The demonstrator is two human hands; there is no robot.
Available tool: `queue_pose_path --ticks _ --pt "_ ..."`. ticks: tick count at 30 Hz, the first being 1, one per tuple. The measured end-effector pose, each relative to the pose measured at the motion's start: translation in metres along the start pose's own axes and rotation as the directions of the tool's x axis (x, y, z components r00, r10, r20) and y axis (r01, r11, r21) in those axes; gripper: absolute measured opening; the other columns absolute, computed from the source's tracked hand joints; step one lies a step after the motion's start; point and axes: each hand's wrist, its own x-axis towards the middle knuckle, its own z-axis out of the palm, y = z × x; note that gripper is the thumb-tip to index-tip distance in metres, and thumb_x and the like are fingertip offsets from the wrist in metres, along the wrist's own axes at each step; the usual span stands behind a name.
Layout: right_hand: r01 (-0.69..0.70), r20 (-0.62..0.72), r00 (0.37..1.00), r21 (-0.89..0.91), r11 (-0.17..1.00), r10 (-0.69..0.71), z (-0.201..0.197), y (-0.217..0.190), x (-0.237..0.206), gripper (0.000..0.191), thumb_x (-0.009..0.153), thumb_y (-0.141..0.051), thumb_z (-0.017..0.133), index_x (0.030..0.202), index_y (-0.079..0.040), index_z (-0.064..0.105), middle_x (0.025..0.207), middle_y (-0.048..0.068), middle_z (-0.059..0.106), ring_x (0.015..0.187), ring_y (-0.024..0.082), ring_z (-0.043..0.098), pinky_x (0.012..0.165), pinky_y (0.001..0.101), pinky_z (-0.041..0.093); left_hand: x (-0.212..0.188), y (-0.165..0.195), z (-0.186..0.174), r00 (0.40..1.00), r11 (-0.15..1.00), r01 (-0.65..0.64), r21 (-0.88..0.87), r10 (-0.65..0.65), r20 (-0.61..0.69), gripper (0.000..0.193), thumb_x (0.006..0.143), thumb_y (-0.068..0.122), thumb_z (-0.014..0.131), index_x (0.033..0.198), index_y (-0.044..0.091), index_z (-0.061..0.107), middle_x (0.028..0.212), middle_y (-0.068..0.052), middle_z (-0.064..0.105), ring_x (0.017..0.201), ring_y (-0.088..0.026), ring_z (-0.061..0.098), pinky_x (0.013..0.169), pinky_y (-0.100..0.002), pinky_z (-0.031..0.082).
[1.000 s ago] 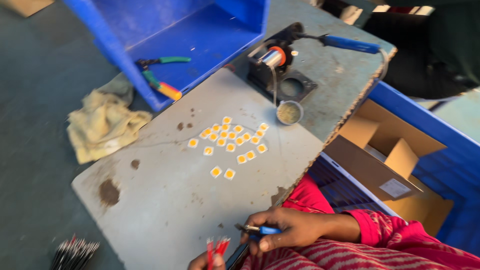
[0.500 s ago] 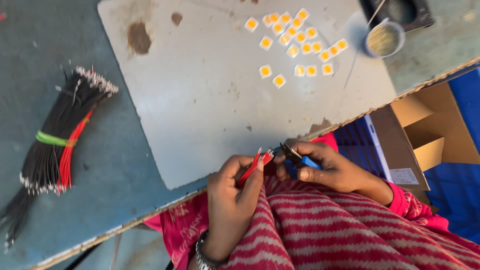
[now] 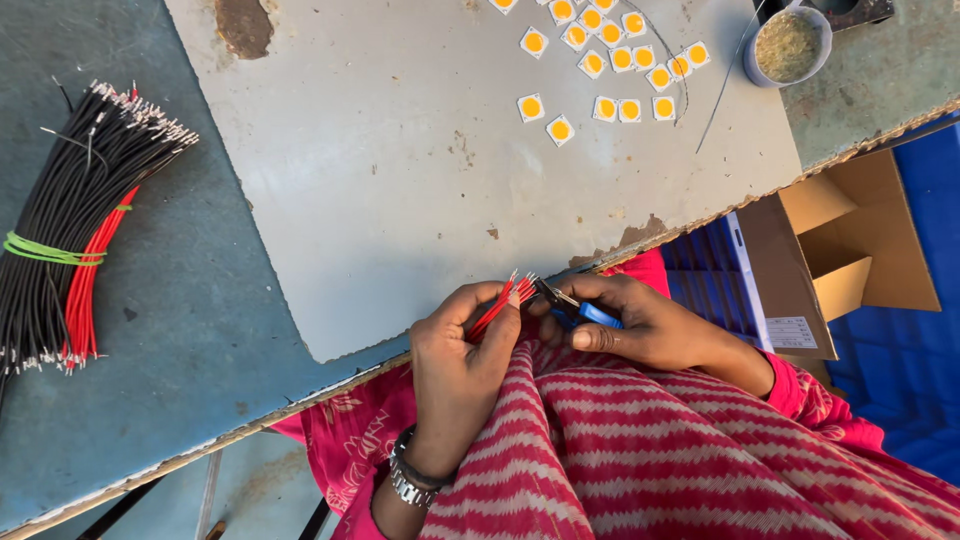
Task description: The person strips red wires, applies flux, and solders them to LED modules on a workbench. They handle bundles of wires, use wire cutters and a soldering iron, and place finished units on the table.
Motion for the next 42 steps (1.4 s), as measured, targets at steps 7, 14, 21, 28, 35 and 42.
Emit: queue_pose_path --ticks 7,14,21,28,35,42 --pt "0.035 0.009 0.999 -0.004 0.999 -0.035 -0.003 -0.002 0.001 0.048 0.094 -0.025 0.072 0.136 -0.003 0.061 0.111 0.008 0.073 0.109 0.017 0.067 0.100 0.0356 0.052 0.001 0.002 -0.001 0.999 0.997 -0.011 -0.074 0.013 0.037 0.017 0.097 0.009 0.066 0.104 -0.004 0.075 0.078 0.003 0.072 0.067 0.001 0.056 0.058 -0.020 0.046" --pt "0.054 0.018 0.998 -0.039 0.998 -0.053 -0.003 -0.005 0.000 0.047 0.093 -0.025 0.073 0.134 -0.004 0.063 0.106 0.007 0.073 0.105 0.017 0.068 0.097 0.0351 0.052 0.003 0.004 -0.001 0.999 1.000 0.027 -0.015 -0.026 0.026 0.015 0.096 0.010 0.067 0.098 -0.002 0.076 0.067 0.004 0.065 0.061 0.001 0.047 0.051 -0.021 0.039" --pt "0.035 0.004 0.999 -0.101 0.994 -0.034 -0.002 -0.011 0.001 0.046 0.092 -0.026 0.075 0.131 -0.005 0.065 0.101 0.005 0.073 0.099 0.016 0.067 0.092 0.0334 0.052 0.004 0.006 -0.002 0.999 1.000 0.007 -0.028 -0.006 0.043 0.015 0.096 0.010 0.067 0.098 -0.001 0.076 0.069 0.004 0.068 0.062 0.001 0.051 0.053 -0.020 0.042" --pt "-0.014 -0.038 0.999 -0.182 0.983 0.007 -0.003 -0.015 0.002 0.048 0.085 -0.024 0.080 0.128 -0.006 0.068 0.094 0.004 0.074 0.087 0.013 0.067 0.080 0.0308 0.054 0.005 0.009 -0.003 0.999 0.999 0.016 0.029 -0.017 0.049 0.015 0.096 0.012 0.068 0.096 0.000 0.077 0.062 0.004 0.062 0.057 0.001 0.044 0.048 -0.021 0.035" --pt "-0.013 -0.050 0.999 -0.189 0.982 0.003 -0.004 -0.015 0.001 0.047 0.085 -0.023 0.081 0.127 -0.006 0.069 0.091 0.004 0.073 0.086 0.013 0.067 0.079 0.0303 0.054 0.005 0.009 -0.003 0.998 0.999 0.009 0.033 -0.011 0.056 0.016 0.095 0.012 0.067 0.095 -0.001 0.076 0.061 0.005 0.059 0.056 0.001 0.043 0.047 -0.022 0.034" --pt "-0.021 -0.039 0.999 -0.198 0.980 0.013 -0.005 -0.015 0.001 0.051 0.082 -0.023 0.083 0.128 -0.007 0.068 0.094 0.004 0.073 0.087 0.013 0.067 0.078 0.0299 0.054 0.005 0.010 -0.004 0.998 0.999 0.009 0.051 -0.012 0.060 0.015 0.095 0.012 0.067 0.095 0.000 0.076 0.059 0.005 0.057 0.055 0.001 0.042 0.046 -0.022 0.033"
